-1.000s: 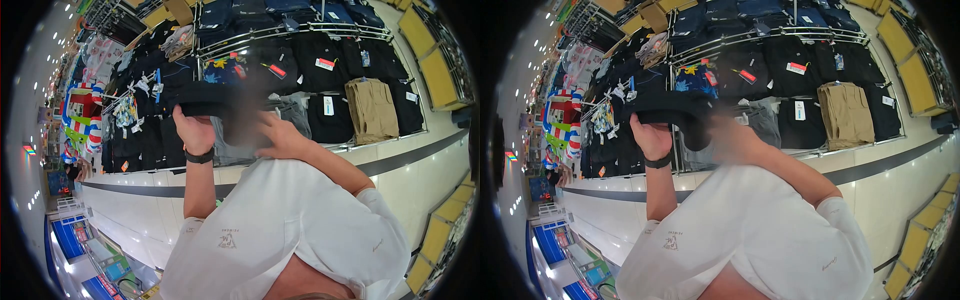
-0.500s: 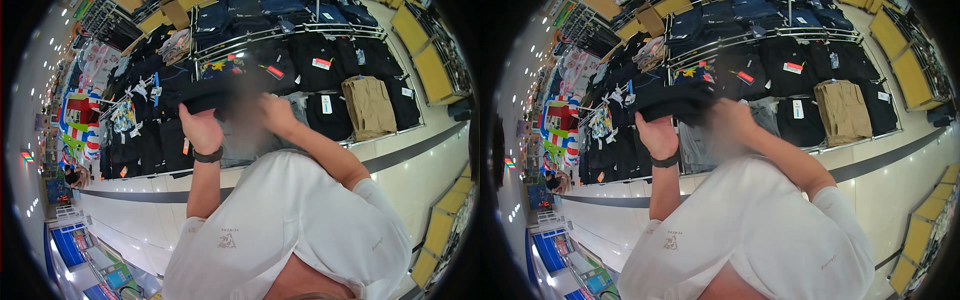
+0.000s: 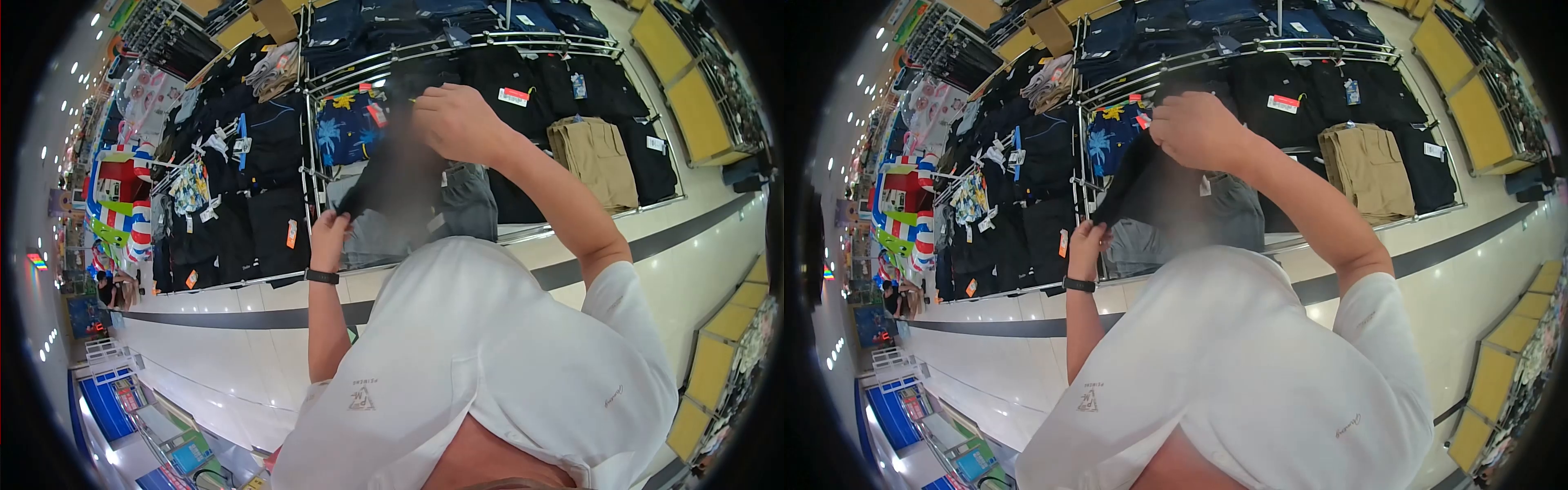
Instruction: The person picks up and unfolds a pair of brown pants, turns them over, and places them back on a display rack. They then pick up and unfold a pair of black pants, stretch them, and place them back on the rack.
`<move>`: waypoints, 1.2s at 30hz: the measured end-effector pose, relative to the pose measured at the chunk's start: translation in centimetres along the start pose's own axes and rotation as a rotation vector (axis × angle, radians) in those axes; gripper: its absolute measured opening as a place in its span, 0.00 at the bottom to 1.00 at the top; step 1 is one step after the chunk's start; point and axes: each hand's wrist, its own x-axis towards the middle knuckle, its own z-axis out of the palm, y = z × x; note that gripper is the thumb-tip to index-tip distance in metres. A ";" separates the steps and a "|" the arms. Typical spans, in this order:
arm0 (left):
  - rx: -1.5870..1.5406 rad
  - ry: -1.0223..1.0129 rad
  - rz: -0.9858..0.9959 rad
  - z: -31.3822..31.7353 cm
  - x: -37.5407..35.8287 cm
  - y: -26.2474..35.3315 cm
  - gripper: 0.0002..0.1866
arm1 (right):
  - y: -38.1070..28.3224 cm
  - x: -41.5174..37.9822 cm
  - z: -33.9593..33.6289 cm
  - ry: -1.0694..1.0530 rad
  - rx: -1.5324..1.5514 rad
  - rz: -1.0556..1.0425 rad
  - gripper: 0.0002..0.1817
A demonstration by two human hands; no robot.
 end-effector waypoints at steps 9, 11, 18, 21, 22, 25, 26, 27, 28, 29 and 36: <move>0.423 -0.094 0.458 3.1 -1.0 0.8 0.44 | -1.2 4.3 -0.1 -0.053 -0.003 -0.144 0.04; 0.369 -0.185 0.485 4.0 -2.0 1.7 0.45 | -1.4 5.3 -0.4 -0.024 0.003 -0.137 0.04; 0.762 -0.020 0.494 5.9 -4.1 5.5 0.31 | -0.8 6.7 -1.4 -0.106 -0.031 -0.037 0.03; 0.861 0.153 0.778 1.9 -2.1 9.8 0.17 | 1.0 6.3 -2.1 -0.166 -0.016 0.006 0.04; 0.952 0.217 0.837 0.6 -1.9 12.3 0.16 | 1.3 6.0 -2.3 -0.182 0.009 0.040 0.05; 1.146 0.101 0.992 -1.8 -2.1 20.8 0.14 | 2.0 6.8 -3.5 -0.138 0.019 0.083 0.06; 1.207 0.088 0.982 -1.6 -3.0 23.5 0.15 | 2.3 7.1 -3.7 -0.079 0.004 0.097 0.07; 1.220 0.099 1.072 -1.4 -3.5 25.6 0.15 | 2.5 7.5 -4.1 -0.011 0.009 0.096 0.07; 1.240 0.108 1.090 -1.1 -4.2 27.5 0.16 | 3.3 7.9 -4.1 0.068 -0.024 0.068 0.09; 1.246 0.089 1.084 -0.9 -4.7 28.9 0.16 | 3.4 8.2 -4.6 0.110 -0.022 0.066 0.09; 1.292 -0.131 0.886 -0.5 -5.8 32.3 0.18 | 2.7 9.2 -9.8 0.051 -0.063 0.104 0.09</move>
